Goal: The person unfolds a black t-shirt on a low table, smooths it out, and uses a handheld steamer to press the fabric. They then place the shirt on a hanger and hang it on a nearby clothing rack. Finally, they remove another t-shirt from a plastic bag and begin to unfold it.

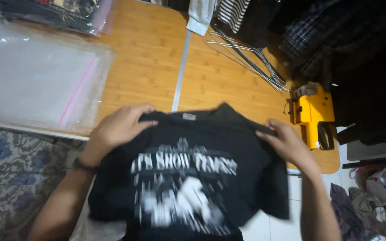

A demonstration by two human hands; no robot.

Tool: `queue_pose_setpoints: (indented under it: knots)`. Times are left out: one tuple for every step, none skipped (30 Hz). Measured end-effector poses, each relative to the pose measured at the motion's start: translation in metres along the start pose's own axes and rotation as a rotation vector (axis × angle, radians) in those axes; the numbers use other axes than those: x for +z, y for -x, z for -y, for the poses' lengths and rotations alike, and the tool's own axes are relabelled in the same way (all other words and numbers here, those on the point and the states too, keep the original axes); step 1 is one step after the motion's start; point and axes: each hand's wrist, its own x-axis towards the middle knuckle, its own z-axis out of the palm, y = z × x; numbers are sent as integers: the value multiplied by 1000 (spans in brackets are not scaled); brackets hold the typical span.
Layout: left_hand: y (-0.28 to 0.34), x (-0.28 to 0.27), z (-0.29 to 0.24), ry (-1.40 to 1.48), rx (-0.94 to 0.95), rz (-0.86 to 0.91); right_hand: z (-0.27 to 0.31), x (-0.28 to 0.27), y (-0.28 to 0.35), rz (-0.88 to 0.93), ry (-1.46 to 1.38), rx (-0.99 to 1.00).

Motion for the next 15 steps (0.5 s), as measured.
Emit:
queue_pose_setpoints:
  knots:
    - [-9,2,-2,1,3,2,3,9,-13,-3,0,2]
    - [-17,4,-3,-94,-124,-8,6,19,-26,-17,-2,107]
    - [-24,7,-5,-190,-251,-19,9,30,-38,-31,-4,211]
    - [-26,10,-2,-189,-249,-19,10,35,-42,-32,-3,212]
    - [-28,13,1,-228,-299,-8,11,40,-46,-91,-50,193]
    - [-29,15,5,-267,-350,6,13,45,-48,-148,-98,176]
    - [-26,15,7,-266,-349,9,12,46,-49,-148,-98,179]
    - [-25,14,9,-286,-382,22,10,47,-51,-159,-111,169]
    - [-23,12,11,-306,-414,36,8,48,-53,-169,-123,160]
    - [-21,9,19,-307,-414,37,9,47,-52,-169,-125,161]
    - [-19,6,27,-306,-389,112,11,45,-50,-156,-124,167]
    - [-17,3,35,-303,-366,184,12,43,-50,-140,-121,171]
    - [-11,6,54,-303,-369,184,15,39,-44,-137,-121,170]
    - [-6,9,73,-71,-314,284,17,35,-38,-109,-179,173]
    - [1,12,91,162,-250,378,20,31,-31,-81,-237,176]
